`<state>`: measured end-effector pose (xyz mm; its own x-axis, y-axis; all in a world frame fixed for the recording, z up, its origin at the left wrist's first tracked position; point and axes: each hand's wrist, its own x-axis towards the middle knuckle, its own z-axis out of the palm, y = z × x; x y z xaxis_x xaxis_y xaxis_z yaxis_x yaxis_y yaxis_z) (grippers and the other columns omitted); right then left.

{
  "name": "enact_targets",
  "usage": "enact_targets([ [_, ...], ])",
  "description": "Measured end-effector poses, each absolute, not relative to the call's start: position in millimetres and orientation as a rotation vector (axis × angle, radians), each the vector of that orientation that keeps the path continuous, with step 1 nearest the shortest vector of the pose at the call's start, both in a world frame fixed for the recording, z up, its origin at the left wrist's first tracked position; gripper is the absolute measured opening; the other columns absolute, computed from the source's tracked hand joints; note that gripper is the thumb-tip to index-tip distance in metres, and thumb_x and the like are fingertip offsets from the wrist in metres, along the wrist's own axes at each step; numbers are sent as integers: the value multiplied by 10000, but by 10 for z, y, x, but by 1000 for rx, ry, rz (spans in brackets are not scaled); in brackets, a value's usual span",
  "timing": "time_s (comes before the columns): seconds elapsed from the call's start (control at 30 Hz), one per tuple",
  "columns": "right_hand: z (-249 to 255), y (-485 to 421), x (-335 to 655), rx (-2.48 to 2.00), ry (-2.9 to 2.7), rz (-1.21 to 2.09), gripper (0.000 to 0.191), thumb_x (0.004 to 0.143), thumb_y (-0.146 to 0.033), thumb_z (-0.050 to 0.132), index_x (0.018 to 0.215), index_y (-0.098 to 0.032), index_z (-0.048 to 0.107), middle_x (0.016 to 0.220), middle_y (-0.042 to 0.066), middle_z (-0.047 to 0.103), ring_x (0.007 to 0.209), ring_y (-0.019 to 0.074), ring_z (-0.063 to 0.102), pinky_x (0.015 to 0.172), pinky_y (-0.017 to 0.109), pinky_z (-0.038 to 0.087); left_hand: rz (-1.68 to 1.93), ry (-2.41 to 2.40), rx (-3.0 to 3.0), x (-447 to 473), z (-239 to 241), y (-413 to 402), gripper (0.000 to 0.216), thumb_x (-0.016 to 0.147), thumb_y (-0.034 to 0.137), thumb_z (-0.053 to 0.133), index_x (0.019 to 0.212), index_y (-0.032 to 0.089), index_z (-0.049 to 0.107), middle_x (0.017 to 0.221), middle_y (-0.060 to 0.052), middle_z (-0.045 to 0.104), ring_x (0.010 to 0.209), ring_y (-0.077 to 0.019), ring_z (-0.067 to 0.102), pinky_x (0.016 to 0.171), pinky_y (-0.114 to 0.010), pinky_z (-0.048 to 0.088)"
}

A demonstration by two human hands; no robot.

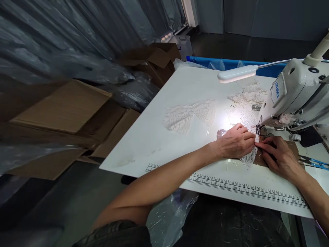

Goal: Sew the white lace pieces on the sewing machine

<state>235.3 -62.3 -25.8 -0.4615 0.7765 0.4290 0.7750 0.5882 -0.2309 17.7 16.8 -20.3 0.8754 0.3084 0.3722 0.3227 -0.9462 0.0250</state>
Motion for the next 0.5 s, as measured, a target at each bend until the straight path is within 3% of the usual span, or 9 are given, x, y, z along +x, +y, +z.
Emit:
enact_targets([
  [0.27, -283, -616, 2347, -1330, -2314, -19, 323, 985, -233, 451, 1193, -245, 698, 1045, 112, 585, 866, 226, 621, 682, 365, 581, -452, -520, -3008, 101, -124, 172, 339, 1023, 298, 391, 1099, 140, 681, 1194, -83, 697, 881, -214, 596, 832, -391, 418],
  [0.5, -293, -582, 2341, -1435, -2350, -52, 343, 1000, -281, 411, 1219, -254, 674, 1023, 116, 572, 844, 235, 615, 699, 386, 585, -430, -582, -2967, 137, -148, 172, 334, 1032, 274, 373, 1118, 125, 659, 1196, -117, 670, 890, -217, 586, 830, -393, 424],
])
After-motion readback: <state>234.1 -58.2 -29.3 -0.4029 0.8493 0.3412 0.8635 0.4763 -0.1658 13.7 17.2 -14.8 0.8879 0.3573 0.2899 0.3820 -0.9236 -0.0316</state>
